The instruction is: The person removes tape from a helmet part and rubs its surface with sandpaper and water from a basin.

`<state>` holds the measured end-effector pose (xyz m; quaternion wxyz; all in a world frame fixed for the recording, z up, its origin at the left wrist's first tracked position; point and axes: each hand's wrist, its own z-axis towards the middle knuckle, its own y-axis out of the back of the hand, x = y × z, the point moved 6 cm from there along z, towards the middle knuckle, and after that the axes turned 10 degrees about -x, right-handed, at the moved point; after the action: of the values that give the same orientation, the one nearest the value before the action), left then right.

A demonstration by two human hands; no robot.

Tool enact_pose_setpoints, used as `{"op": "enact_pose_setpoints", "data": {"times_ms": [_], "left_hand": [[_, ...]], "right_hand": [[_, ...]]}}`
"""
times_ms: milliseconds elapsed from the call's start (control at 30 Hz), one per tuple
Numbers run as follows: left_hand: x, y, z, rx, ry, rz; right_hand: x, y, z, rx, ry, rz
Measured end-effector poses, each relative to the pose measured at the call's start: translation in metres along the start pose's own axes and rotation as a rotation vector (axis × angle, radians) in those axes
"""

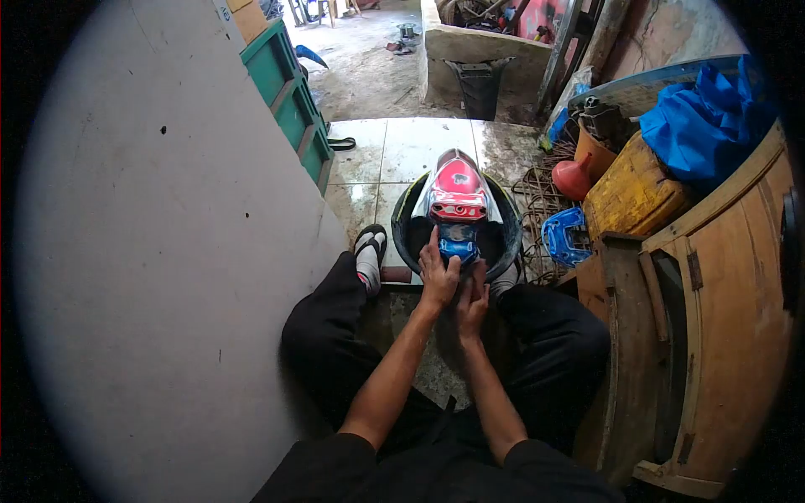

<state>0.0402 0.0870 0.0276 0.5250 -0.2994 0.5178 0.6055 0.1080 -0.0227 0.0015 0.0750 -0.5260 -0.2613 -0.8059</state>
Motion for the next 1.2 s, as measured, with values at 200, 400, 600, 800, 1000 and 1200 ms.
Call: {"op": "enact_pose_setpoints", "data": {"times_ms": [200, 400, 600, 800, 1000, 1200], "left_hand": [[0.002, -0.002, 0.001, -0.015, -0.012, 0.0], [0.004, 0.002, 0.002, -0.004, 0.025, -0.008], [0.006, -0.003, 0.0, 0.021, 0.034, -0.006], [0.001, -0.004, 0.0, 0.032, 0.043, -0.035], [-0.001, -0.001, 0.0, 0.021, 0.026, -0.017], [0.002, -0.002, 0.001, 0.019, 0.018, -0.021]], "right_hand": [[0.008, 0.0, -0.004, 0.076, 0.16, -0.138], [-0.005, -0.007, 0.008, 0.077, -0.186, 0.135], [-0.017, 0.001, 0.002, 0.102, -0.22, 0.019], [-0.016, -0.001, 0.004, 0.075, -0.128, -0.018], [0.001, 0.0, -0.005, 0.068, 0.16, -0.162], [0.001, 0.008, -0.013, 0.071, 0.169, -0.127]]}}
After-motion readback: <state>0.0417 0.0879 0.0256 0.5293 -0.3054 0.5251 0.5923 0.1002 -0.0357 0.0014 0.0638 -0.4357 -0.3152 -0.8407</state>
